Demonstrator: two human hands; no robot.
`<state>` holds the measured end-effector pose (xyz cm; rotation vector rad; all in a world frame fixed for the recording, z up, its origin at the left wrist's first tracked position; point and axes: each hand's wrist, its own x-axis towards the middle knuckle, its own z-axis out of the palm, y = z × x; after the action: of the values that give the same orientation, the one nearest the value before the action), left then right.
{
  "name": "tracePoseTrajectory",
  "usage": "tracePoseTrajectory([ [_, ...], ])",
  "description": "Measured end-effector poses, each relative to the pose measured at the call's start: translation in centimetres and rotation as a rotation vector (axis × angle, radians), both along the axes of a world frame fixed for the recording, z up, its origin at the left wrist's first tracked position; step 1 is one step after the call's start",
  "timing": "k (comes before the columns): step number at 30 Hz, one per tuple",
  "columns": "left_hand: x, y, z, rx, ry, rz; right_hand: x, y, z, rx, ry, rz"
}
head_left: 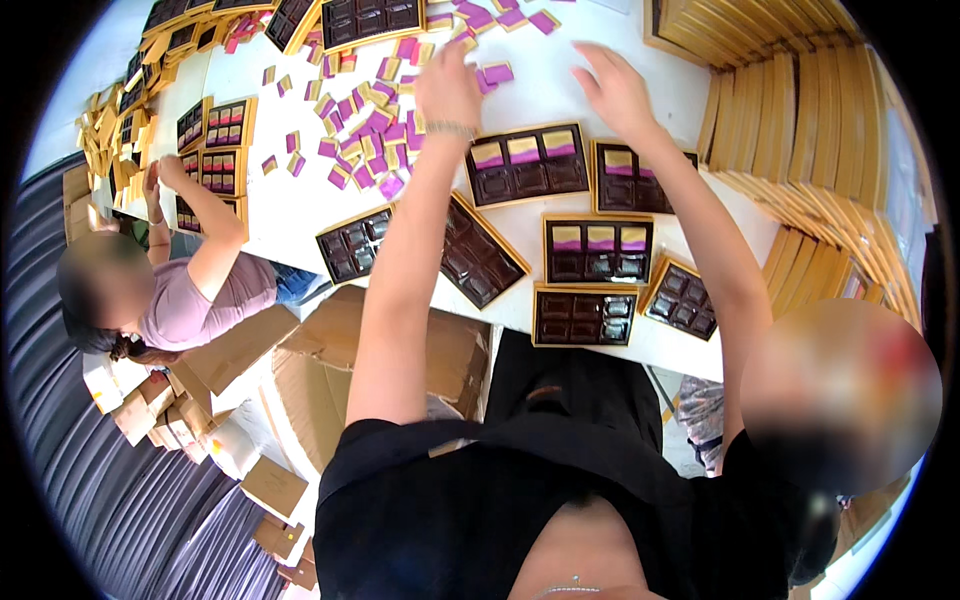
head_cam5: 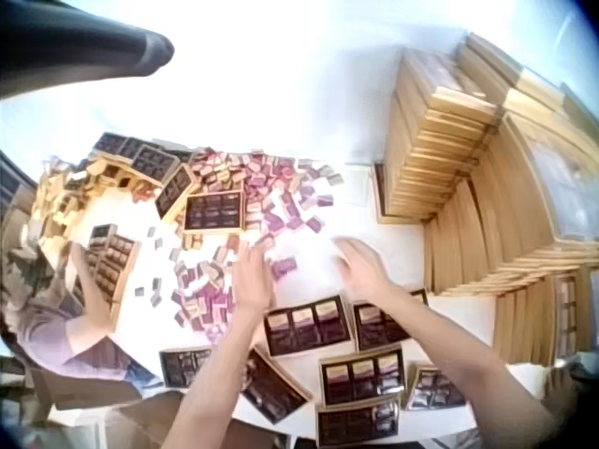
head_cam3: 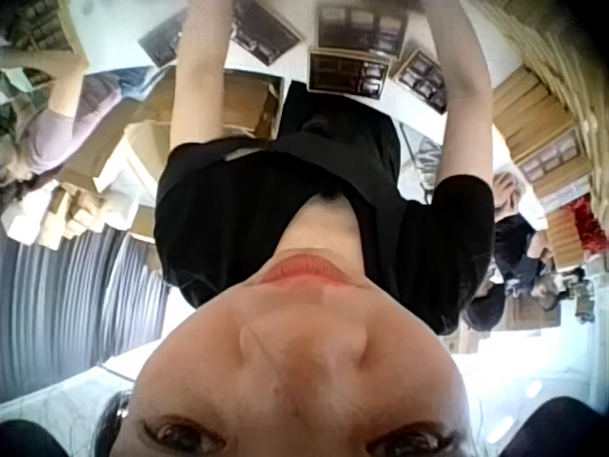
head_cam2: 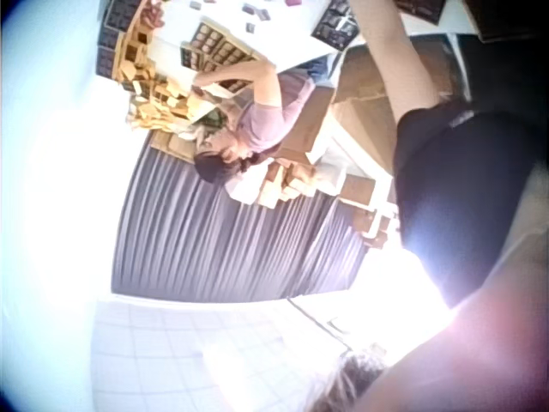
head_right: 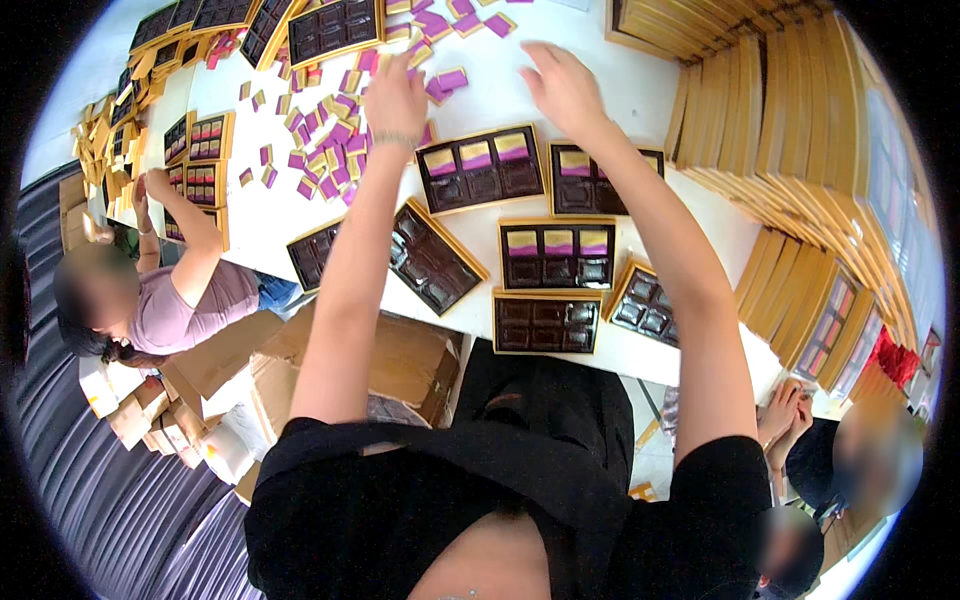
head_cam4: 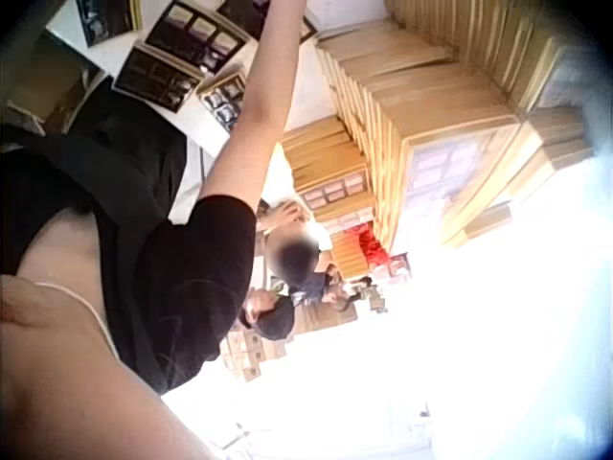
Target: The person places small pink and gold wrapped items into rectangular wooden palettes with multiple compartments. They arrange the items by hand, then place clear plastic covers over the filled palettes and stack them on the table.
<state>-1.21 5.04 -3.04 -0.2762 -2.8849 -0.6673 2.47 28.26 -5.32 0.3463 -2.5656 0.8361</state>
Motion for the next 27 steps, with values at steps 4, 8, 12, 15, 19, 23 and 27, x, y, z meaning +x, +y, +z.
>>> tracePoseTrajectory([
  [4, -7.4, -0.5, -5.7, -0.077, 0.121, -0.075, -8.6, -3.2, -4.9, 0.11, 0.014, -0.084],
  [8, -5.9, -1.3, -5.3, -0.072, 0.049, -0.018, -7.3, -3.2, -6.1, 0.121, -0.026, 0.004],
  [12, 0.0, -0.5, -1.3, 0.352, -0.036, 0.066, -3.0, 0.8, -5.0, -0.711, -0.64, -0.007],
  [15, 7.8, 0.1, 2.0, 1.18, -0.427, 0.338, 2.7, 2.0, 0.8, -1.057, -0.788, 0.119],
  [19, 18.7, 0.4, 2.5, 1.343, -0.533, 0.309, 12.2, 3.3, 4.8, -0.63, -0.634, 0.186],
  [23, 29.5, -0.2, 1.1, 0.87, -0.643, 0.321, 25.1, 3.0, 3.8, -0.2, -0.581, 0.007],
  [27, 34.1, 0.2, -2.3, 0.763, -0.527, 0.249, 31.4, -0.7, 3.1, -0.805, -0.763, -0.361],
])
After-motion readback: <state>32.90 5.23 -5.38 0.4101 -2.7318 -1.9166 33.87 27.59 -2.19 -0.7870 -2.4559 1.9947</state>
